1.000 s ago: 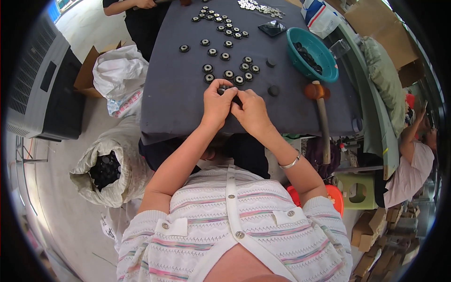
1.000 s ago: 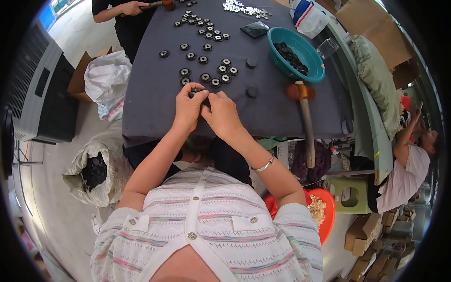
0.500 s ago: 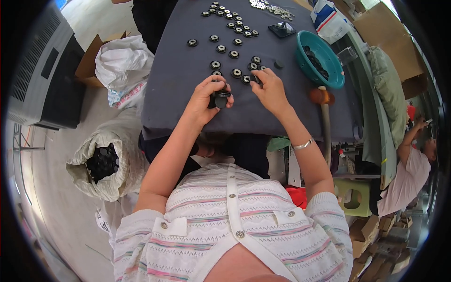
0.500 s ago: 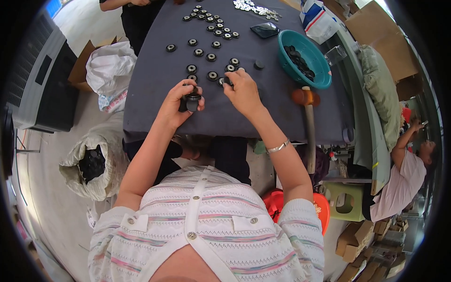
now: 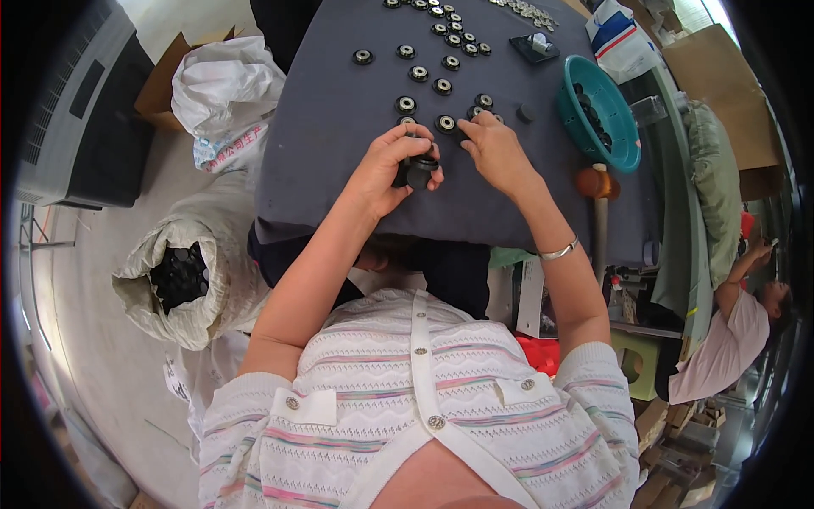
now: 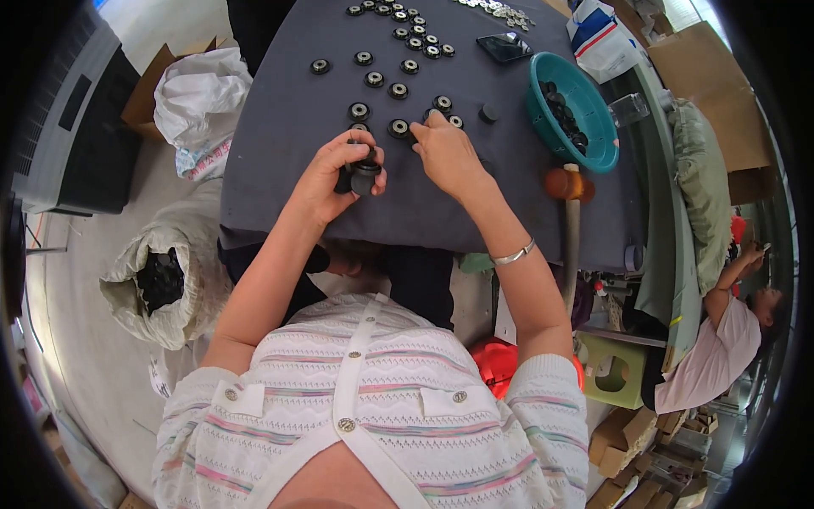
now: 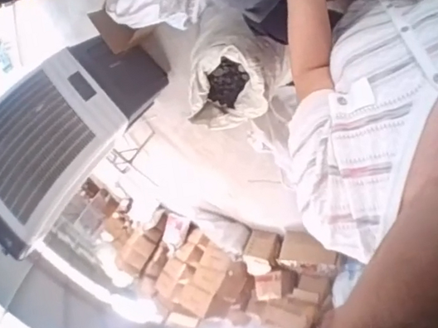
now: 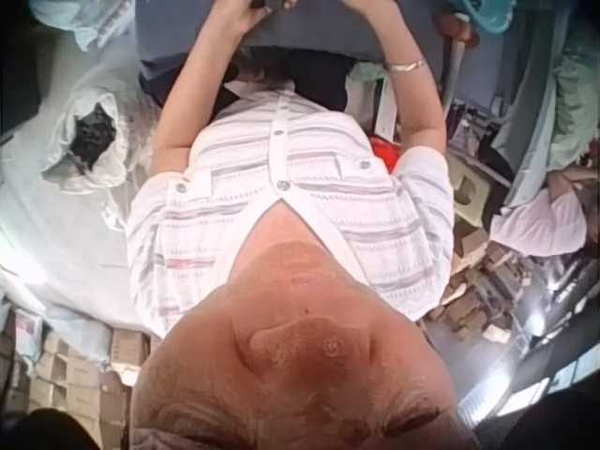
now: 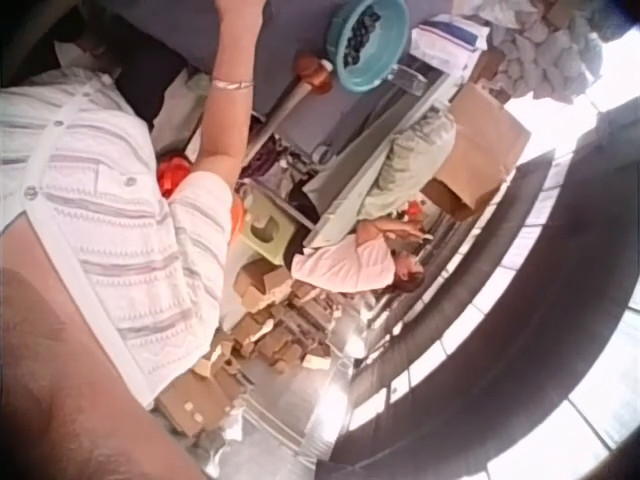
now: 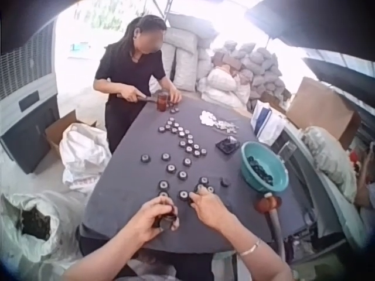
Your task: The person joins black plastic caps by hand, hammers them with a mallet, and fits metal bearings into the assembled caps.
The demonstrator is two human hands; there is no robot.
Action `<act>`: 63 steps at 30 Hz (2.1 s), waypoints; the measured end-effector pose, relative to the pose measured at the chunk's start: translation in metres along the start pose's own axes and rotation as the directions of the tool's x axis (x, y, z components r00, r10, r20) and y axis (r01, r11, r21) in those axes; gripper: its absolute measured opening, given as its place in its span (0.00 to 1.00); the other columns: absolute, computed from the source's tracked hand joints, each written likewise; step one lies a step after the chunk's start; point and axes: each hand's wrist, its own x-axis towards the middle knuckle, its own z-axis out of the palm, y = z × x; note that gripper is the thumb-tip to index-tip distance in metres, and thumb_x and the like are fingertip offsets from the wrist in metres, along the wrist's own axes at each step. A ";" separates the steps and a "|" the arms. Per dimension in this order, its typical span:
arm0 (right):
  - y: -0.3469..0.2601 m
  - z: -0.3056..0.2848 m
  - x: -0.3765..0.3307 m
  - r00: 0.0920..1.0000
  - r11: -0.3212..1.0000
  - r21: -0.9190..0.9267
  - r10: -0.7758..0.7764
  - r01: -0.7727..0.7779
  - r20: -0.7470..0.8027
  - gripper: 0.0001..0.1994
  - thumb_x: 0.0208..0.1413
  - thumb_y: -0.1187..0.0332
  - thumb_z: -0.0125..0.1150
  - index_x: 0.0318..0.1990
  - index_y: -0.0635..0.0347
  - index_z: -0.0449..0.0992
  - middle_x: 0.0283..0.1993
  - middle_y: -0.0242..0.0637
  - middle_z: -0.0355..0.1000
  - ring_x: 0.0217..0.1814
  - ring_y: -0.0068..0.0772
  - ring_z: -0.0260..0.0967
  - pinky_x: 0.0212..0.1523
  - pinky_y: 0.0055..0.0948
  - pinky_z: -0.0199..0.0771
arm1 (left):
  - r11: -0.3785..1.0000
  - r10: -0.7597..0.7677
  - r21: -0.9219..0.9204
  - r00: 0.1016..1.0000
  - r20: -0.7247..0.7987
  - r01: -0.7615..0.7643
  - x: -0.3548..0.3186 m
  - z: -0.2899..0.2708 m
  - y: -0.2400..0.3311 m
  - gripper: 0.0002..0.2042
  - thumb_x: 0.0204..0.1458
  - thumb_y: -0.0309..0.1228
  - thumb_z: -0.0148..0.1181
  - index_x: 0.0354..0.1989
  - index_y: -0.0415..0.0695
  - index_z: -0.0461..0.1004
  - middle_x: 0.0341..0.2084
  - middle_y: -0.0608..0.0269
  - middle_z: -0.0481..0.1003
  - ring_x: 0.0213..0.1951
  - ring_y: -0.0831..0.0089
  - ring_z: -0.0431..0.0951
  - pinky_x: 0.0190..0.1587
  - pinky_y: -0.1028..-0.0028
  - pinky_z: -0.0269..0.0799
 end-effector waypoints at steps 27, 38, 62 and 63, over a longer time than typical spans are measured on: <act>-0.058 -0.013 -0.015 0.971 0.519 0.821 0.102 -0.238 0.217 0.13 0.60 0.70 0.52 0.50 0.64 0.73 0.39 0.37 0.66 0.33 0.25 0.71 0.36 0.25 0.72 | 0.981 -0.193 0.042 0.973 0.125 0.189 -0.002 -0.001 0.000 0.11 0.54 0.35 0.53 0.32 0.38 0.70 0.23 0.56 0.73 0.21 0.63 0.74 0.22 0.68 0.70; -0.039 -0.008 -0.025 0.988 0.325 0.933 0.019 -0.153 0.155 0.11 0.59 0.73 0.52 0.47 0.67 0.70 0.36 0.30 0.68 0.33 0.21 0.68 0.37 0.24 0.72 | 0.964 -0.265 0.066 0.942 0.206 0.257 -0.003 0.002 0.000 0.11 0.51 0.35 0.56 0.33 0.38 0.70 0.22 0.57 0.71 0.19 0.65 0.72 0.20 0.70 0.66; -0.015 -0.010 0.011 0.842 0.108 0.857 -0.158 -0.504 0.515 0.20 0.57 0.75 0.51 0.59 0.61 0.68 0.33 0.29 0.70 0.23 0.12 0.56 0.22 0.14 0.54 | 0.940 -0.240 -0.195 0.949 0.205 0.280 0.010 -0.016 -0.002 0.13 0.51 0.38 0.54 0.36 0.40 0.68 0.21 0.54 0.69 0.18 0.69 0.67 0.11 0.78 0.56; -0.015 -0.010 0.011 0.843 0.106 0.857 -0.155 -0.504 0.515 0.20 0.57 0.75 0.51 0.59 0.61 0.68 0.33 0.29 0.70 0.23 0.12 0.56 0.22 0.14 0.54 | 0.939 -0.243 -0.193 0.948 0.207 0.283 0.009 -0.013 -0.001 0.13 0.51 0.38 0.54 0.36 0.40 0.68 0.21 0.54 0.69 0.18 0.69 0.67 0.11 0.78 0.56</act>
